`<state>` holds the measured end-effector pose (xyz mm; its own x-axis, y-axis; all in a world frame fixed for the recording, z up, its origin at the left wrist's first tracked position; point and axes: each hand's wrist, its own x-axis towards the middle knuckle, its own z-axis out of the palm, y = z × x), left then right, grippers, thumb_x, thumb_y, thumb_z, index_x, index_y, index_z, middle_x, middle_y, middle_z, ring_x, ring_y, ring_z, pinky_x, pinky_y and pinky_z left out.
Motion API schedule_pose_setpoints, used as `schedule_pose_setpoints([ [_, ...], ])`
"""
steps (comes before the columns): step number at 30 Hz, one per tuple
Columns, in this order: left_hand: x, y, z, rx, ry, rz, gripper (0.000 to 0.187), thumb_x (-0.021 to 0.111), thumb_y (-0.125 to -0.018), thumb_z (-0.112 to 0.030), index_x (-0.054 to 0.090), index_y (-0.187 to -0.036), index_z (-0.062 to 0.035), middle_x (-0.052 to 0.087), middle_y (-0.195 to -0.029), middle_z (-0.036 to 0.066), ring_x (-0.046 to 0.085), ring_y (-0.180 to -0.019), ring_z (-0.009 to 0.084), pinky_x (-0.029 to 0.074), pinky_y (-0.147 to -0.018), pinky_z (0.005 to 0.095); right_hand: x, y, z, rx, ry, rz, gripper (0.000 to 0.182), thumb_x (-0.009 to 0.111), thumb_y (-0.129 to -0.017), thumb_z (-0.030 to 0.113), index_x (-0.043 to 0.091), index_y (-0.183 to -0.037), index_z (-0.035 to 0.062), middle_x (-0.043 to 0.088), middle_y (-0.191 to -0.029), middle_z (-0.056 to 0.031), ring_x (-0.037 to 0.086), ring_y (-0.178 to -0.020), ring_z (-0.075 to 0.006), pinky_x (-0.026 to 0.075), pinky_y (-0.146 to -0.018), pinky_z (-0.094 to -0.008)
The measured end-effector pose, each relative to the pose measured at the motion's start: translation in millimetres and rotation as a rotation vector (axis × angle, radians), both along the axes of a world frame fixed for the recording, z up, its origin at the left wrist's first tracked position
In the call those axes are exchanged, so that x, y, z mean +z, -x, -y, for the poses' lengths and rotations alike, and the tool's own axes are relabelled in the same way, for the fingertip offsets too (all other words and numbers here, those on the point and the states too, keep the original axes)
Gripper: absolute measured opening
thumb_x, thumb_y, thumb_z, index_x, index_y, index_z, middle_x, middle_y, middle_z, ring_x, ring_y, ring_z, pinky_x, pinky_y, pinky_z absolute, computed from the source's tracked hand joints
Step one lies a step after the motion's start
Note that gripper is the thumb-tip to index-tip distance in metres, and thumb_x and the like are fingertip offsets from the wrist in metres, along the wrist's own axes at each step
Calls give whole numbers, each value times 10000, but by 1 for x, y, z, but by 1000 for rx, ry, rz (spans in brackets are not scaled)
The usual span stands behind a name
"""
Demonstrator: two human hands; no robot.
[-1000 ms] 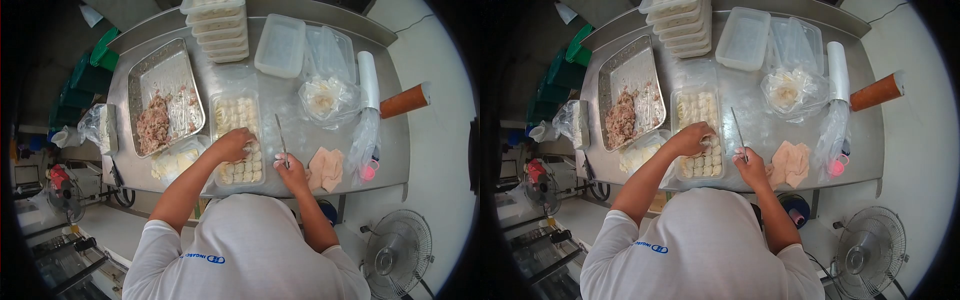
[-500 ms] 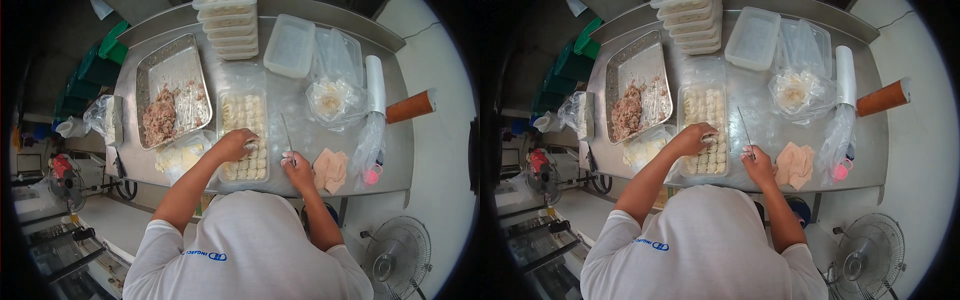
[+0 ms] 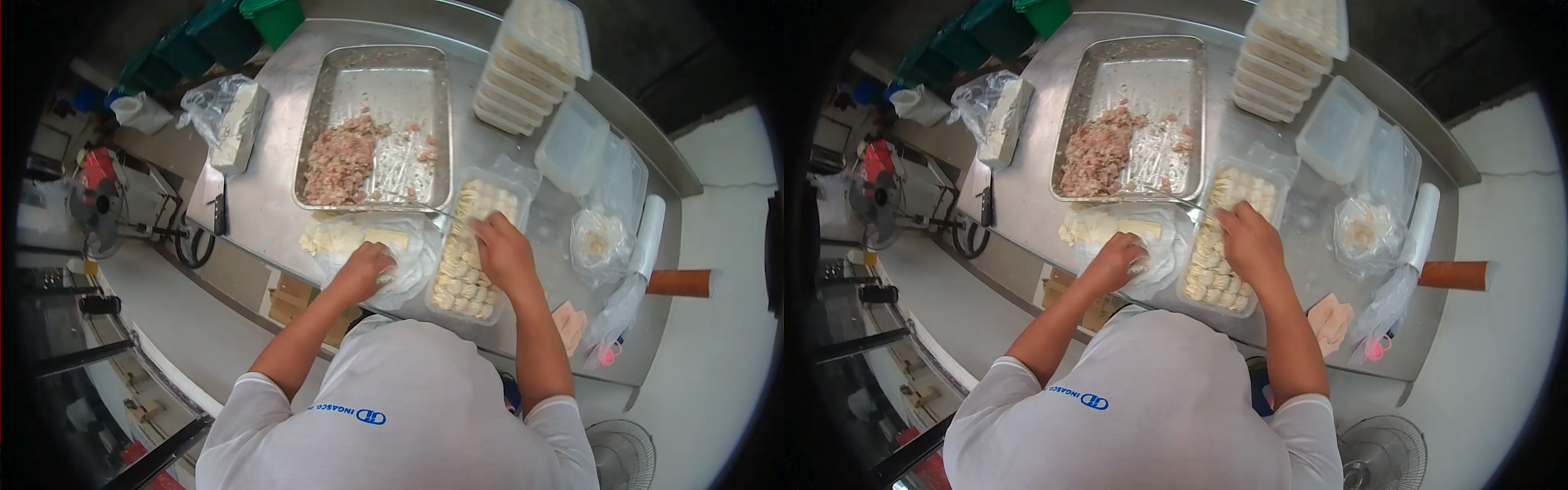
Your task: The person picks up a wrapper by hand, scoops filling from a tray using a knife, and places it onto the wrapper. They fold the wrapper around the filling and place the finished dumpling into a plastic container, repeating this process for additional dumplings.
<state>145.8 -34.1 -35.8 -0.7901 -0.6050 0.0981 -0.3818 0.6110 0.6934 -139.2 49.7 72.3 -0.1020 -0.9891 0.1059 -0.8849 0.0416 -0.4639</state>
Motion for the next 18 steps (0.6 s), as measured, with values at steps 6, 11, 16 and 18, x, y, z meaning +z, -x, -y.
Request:
schedule_pose_setpoints([
  [6,-13,-5,12,-37,-72,-27,332,767,-650,6,710,-971,-56,607,-1065,140,555,-1044,349,479,-925,419,-22,-54,135,250,-64,-335,278,619,-826,106,721,-1081,151,640,-971,-95,657,-896,-308,547,-765,-442],
  [11,-18,-9,17,-141,-82,10,318,736,-674,-15,711,-990,-37,597,-1079,154,536,-1045,351,470,-928,435,-17,-56,156,467,-261,-334,278,614,-810,83,735,-1054,142,672,-952,-99,676,-895,-317,547,-774,-447],
  [16,-22,-11,18,-142,-17,-66,321,722,-680,-10,703,-1000,-30,590,-1103,156,527,-1066,349,471,-926,434,-19,-18,150,522,-272,-154,291,607,-802,65,743,-1055,113,686,-906,-119,679,-873,-333,542,-756,-443],
  [18,-23,-10,23,-183,-101,-29,321,717,-694,-9,695,-1014,-27,584,-1114,157,528,-1073,348,473,-929,431,-21,-7,146,517,-202,71,290,603,-815,70,735,-1073,85,695,-917,-135,674,-856,-345,538,-749,-429],
])
